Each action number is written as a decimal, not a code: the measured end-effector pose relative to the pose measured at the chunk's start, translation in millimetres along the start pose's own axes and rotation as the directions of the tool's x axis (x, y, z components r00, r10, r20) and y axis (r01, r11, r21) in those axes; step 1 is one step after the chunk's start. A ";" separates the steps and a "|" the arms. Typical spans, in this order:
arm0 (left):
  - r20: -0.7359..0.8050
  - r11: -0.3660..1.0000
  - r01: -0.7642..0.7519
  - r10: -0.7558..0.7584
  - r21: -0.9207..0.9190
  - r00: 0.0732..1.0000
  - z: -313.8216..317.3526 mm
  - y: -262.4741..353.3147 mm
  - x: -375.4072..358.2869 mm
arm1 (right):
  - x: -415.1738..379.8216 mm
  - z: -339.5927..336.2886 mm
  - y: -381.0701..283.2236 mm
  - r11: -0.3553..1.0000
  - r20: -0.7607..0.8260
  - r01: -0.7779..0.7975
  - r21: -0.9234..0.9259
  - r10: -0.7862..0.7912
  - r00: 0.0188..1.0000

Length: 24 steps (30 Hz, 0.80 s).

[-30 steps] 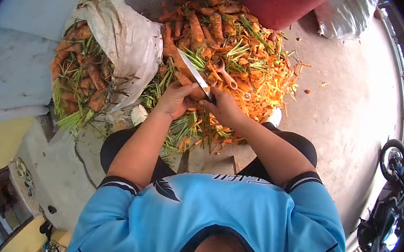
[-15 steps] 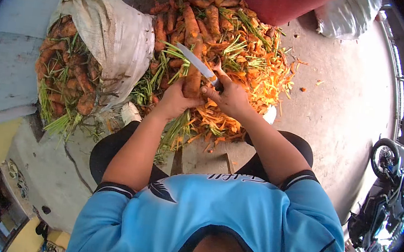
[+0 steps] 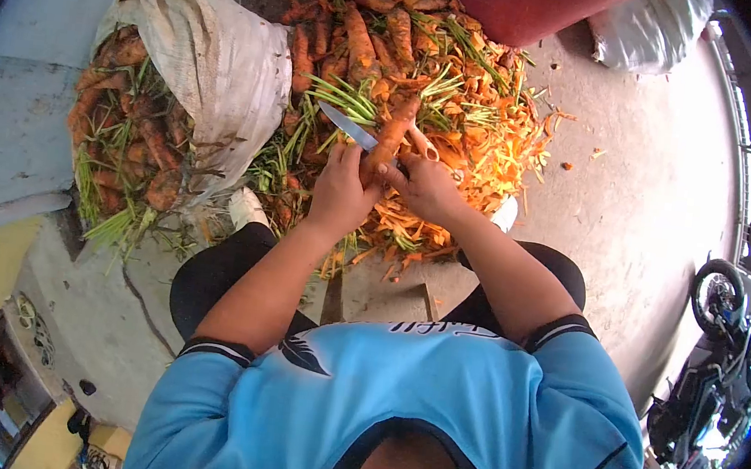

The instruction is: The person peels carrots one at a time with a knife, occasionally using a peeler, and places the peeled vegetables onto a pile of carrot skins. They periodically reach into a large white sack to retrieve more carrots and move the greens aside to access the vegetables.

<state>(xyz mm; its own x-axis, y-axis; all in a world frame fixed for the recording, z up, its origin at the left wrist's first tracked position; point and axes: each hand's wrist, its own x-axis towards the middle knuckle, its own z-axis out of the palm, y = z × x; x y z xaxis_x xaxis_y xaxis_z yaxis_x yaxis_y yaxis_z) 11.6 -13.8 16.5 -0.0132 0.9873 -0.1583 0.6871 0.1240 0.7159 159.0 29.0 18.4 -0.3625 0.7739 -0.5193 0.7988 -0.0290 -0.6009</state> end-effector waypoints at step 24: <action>0.430 0.327 0.437 -0.097 -0.838 0.897 -3.0 -31.2 13.5 | -1.6 8.9 11.0 0.989 -0.073 0.132 -0.060 -0.136 0.988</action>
<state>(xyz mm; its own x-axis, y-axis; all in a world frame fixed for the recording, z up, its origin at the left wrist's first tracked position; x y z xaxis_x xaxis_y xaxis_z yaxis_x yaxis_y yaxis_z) -12.3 -4.0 -5.9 0.2339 0.8313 -0.5043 -0.3894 0.5553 0.7349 164.1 21.8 7.2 -0.4316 0.8149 -0.3870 0.7715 0.1111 -0.6264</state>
